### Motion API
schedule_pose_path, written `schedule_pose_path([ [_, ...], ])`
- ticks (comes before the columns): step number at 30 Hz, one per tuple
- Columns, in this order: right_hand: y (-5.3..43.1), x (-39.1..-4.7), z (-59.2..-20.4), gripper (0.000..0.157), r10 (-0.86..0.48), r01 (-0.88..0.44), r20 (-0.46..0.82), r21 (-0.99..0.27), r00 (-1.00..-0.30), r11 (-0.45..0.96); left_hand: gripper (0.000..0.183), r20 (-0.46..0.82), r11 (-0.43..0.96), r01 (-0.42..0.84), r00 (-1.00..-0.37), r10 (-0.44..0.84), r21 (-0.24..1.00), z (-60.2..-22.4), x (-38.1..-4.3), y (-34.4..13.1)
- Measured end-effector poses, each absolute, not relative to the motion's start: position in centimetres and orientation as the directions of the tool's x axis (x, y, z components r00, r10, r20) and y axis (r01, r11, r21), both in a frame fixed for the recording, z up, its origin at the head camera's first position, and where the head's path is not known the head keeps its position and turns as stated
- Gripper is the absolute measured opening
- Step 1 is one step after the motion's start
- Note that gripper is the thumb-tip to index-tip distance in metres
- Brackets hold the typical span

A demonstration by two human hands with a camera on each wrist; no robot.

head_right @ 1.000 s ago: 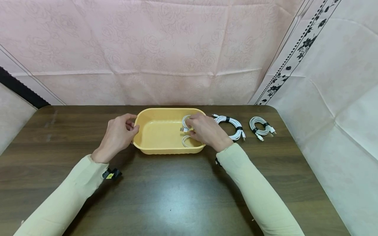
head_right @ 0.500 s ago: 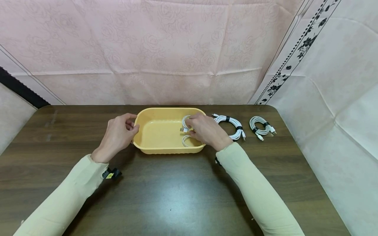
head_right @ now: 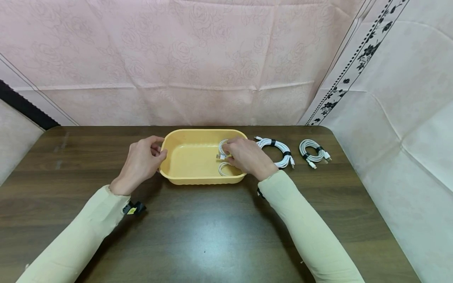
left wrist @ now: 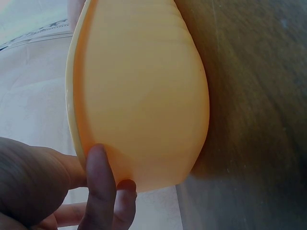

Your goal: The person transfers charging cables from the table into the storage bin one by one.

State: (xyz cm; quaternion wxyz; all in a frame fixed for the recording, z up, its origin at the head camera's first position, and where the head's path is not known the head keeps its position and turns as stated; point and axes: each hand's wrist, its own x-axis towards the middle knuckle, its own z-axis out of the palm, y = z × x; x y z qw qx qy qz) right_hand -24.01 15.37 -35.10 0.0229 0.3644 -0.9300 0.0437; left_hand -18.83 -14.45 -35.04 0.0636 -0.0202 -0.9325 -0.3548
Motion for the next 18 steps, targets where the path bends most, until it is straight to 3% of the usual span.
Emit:
schedule_pose_path([
  [18,15.23,-24.07,-35.25,0.016,-0.67,-0.673,0.063,-0.062,-0.74,0.737,0.037,0.127,0.744,0.082,-0.992,-0.004,0.663,-34.99,-18.77,-14.48],
])
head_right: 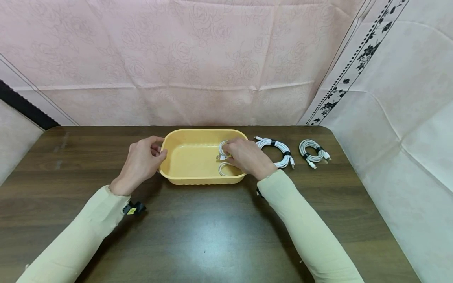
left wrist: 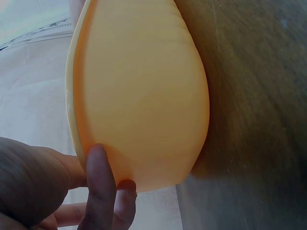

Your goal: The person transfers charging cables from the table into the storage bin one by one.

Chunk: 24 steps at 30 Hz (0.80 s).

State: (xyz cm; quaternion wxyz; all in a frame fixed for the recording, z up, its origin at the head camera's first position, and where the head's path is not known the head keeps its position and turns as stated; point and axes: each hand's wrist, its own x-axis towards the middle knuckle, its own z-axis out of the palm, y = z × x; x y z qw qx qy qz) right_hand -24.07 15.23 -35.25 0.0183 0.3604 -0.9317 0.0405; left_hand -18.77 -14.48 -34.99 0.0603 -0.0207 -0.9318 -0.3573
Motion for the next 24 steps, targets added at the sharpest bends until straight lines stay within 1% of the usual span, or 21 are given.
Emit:
schedule_pose_path([
  [16,15.17,-24.03,-35.31,0.019,-0.667,-0.669,0.053,-0.067,-0.743,0.74,0.039,0.118,0.749,0.072,-0.993,-0.009,0.659,-35.01,-18.8,-14.4],
  [24,15.09,-24.05,-35.29,0.018,-0.672,-0.674,0.045,-0.066,-0.739,0.736,0.039,0.109,0.736,0.07,-0.994,-0.005,0.674,-35.02,-18.84,-14.48],
])
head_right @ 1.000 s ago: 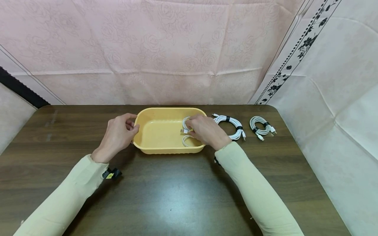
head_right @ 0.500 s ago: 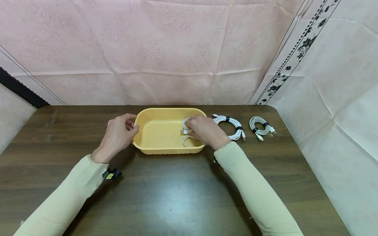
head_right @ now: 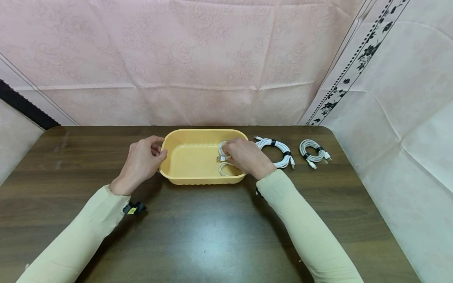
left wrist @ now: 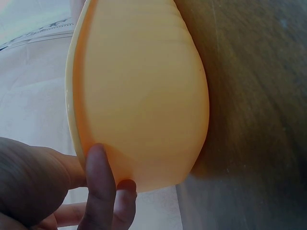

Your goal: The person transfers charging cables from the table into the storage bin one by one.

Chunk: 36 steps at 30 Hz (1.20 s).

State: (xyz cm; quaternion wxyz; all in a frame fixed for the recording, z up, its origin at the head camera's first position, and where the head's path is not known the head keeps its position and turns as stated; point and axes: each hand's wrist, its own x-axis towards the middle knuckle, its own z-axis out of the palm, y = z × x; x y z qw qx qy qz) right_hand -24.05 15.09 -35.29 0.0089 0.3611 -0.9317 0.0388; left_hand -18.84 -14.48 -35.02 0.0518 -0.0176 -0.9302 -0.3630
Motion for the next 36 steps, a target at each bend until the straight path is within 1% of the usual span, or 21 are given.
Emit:
schedule_pose_path([
  [19,15.01,-24.33,-35.31,0.019,-0.665,-0.662,0.009,-0.103,-0.747,0.743,0.039,0.123,0.75,0.076,-0.992,-0.006,0.657,-35.03,-18.82,-14.44],
  [27,15.0,-24.37,-35.28,0.029,-0.665,-0.661,0.0,-0.109,-0.747,0.743,0.04,0.106,0.744,0.065,-0.994,-0.008,0.665,-35.04,-18.85,-14.43],
  [36,14.95,-24.38,-35.18,0.028,-0.675,-0.671,0.01,-0.113,-0.738,0.733,0.04,0.096,0.742,0.057,-0.995,-0.01,0.668,-35.04,-18.9,-14.51],
])
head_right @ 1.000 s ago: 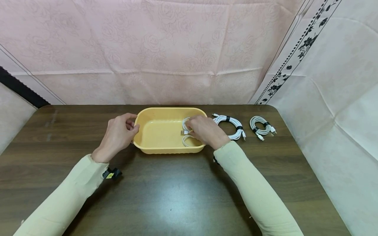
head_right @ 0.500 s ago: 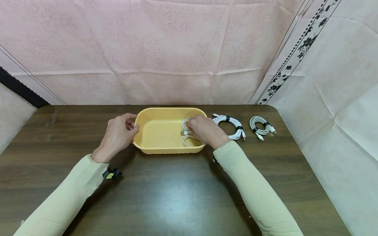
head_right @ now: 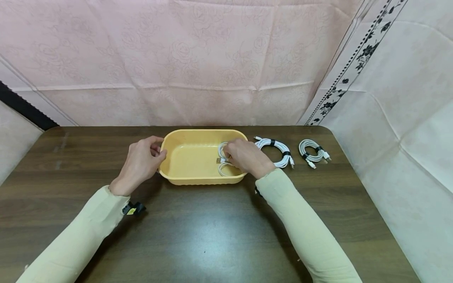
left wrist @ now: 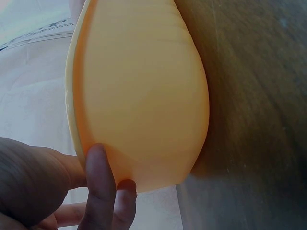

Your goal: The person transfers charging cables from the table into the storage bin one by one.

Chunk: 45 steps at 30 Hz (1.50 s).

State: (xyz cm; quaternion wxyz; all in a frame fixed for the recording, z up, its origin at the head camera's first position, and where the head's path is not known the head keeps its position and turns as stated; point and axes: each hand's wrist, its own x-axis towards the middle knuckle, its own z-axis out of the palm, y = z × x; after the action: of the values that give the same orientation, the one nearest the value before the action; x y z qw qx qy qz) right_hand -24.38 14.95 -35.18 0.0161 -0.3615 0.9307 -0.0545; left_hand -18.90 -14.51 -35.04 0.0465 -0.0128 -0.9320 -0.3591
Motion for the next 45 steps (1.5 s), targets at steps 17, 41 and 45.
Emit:
schedule_pose_path([
  [17,15.1,-24.3,-34.9,0.008,-0.668,-0.666,0.042,-0.14,-0.743,0.732,0.04,0.108,0.747,0.064,-0.994,-0.01,0.662,-35.0,-18.9,-14.8],
  [41,17.4,-23.2,-34.5,0.021,-0.641,-0.671,0.201,-0.248,-0.741,0.698,0.036,0.167,0.745,0.096,-0.986,-0.02,0.66,-35.3,-18.9,-14.7],
  [45,17.8,-23.0,-34.5,0.022,-0.626,-0.656,0.198,-0.275,-0.754,0.703,0.035,0.156,0.741,0.084,-0.987,-0.029,0.666,-35.3,-18.9,-14.5],
])
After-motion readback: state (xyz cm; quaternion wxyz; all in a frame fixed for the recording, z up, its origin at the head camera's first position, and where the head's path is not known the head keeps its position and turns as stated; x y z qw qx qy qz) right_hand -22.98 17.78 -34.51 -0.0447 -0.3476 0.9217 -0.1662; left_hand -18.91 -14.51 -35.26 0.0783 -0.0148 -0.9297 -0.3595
